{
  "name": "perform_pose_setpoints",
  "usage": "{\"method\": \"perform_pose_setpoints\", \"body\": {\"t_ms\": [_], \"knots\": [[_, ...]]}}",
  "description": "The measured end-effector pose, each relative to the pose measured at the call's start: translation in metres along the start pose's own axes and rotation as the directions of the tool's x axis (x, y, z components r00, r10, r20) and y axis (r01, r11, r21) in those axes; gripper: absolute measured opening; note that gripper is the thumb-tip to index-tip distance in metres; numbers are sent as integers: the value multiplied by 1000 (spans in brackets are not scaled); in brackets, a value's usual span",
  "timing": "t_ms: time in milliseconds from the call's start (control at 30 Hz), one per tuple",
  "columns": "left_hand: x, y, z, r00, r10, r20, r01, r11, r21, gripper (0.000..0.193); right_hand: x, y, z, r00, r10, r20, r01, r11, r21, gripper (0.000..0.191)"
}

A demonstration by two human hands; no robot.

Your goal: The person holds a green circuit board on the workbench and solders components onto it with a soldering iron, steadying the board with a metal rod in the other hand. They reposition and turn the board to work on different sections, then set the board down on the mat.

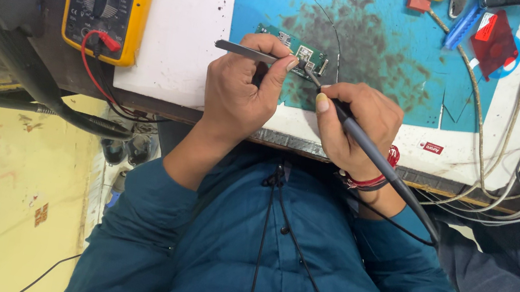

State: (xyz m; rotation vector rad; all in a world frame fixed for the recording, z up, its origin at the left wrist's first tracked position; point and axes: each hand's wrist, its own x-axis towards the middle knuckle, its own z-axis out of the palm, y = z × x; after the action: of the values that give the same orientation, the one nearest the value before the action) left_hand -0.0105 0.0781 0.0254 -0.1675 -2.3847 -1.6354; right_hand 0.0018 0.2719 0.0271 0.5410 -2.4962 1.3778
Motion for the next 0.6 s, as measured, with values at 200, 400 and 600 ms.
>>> {"method": "perform_pose_setpoints", "body": {"t_ms": [200,400,600], "knots": [[0,1,-1,1000,13,-1,-13,1000,-1,10,1,-1,-1,1000,-1,3,1,1000,-4,7],[0,1,-1,1000,7,2,-7,1000,-5,10,0,-1,0,1000,3,-1,-3,1000,-6,7],[0,0,-1,1000,5,6,-5,1000,3,10,0,-1,1,1000,12,-8,-12,1000,-19,7]]}}
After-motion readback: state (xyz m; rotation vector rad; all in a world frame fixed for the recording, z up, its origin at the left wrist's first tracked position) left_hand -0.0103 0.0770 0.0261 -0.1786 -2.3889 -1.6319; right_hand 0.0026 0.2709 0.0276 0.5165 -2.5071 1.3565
